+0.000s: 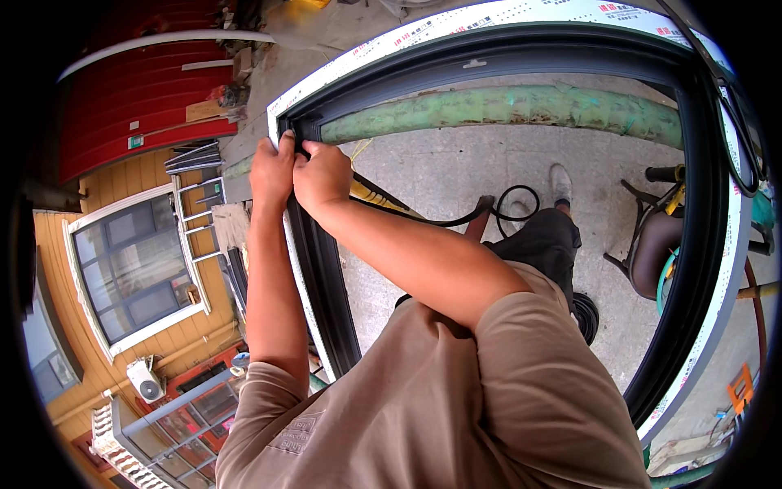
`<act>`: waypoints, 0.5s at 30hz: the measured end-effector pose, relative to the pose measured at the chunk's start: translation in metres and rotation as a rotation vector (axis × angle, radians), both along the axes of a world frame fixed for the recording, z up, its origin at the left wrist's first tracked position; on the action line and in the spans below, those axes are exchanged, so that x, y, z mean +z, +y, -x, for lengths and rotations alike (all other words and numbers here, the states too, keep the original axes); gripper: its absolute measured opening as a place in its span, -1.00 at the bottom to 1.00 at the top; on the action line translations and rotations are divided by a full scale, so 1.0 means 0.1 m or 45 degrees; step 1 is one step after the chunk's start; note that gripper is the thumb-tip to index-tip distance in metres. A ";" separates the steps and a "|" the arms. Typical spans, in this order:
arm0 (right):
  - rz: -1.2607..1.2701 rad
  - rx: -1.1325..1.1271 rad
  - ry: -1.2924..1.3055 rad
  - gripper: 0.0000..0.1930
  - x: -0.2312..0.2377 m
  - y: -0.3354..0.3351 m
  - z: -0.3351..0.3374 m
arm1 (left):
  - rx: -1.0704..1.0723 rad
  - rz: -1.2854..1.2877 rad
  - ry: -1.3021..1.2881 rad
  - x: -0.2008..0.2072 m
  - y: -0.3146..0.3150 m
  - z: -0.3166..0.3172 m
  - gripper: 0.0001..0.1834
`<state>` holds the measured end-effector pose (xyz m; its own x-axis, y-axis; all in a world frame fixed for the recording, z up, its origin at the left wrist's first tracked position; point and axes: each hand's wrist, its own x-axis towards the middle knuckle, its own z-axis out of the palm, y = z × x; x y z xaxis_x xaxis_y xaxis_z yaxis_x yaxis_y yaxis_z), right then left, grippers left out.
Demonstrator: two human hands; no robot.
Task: The person installs a black rubber gasket into the groove of an aluminum window frame by hand and using shears to cut the rubber strip to length.
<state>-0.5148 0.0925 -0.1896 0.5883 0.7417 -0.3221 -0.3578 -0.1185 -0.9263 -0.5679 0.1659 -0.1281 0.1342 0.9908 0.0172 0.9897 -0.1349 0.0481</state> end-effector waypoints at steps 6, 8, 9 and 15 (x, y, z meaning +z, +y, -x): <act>-0.045 0.081 -0.044 -0.60 -0.03 0.08 -0.09 | 0.007 -0.017 0.024 -0.04 0.05 0.05 -0.25; -0.086 0.058 -0.057 -0.59 -0.07 0.09 -0.07 | 0.008 -0.020 0.016 -0.05 0.05 0.04 -0.25; -0.094 0.082 -0.063 -0.58 -0.08 0.05 -0.07 | 0.015 -0.022 0.011 -0.05 0.03 0.03 -0.26; -0.101 0.196 -0.148 -0.57 -0.07 0.02 -0.10 | 0.033 -0.019 0.051 0.00 0.00 0.00 -0.28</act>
<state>-0.5048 0.0942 -0.1963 0.4959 0.8460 -0.1959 -0.2315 -0.0887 -0.9688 -0.5676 0.1662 -0.1279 0.1095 0.9936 0.0269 0.9939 -0.1097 0.0068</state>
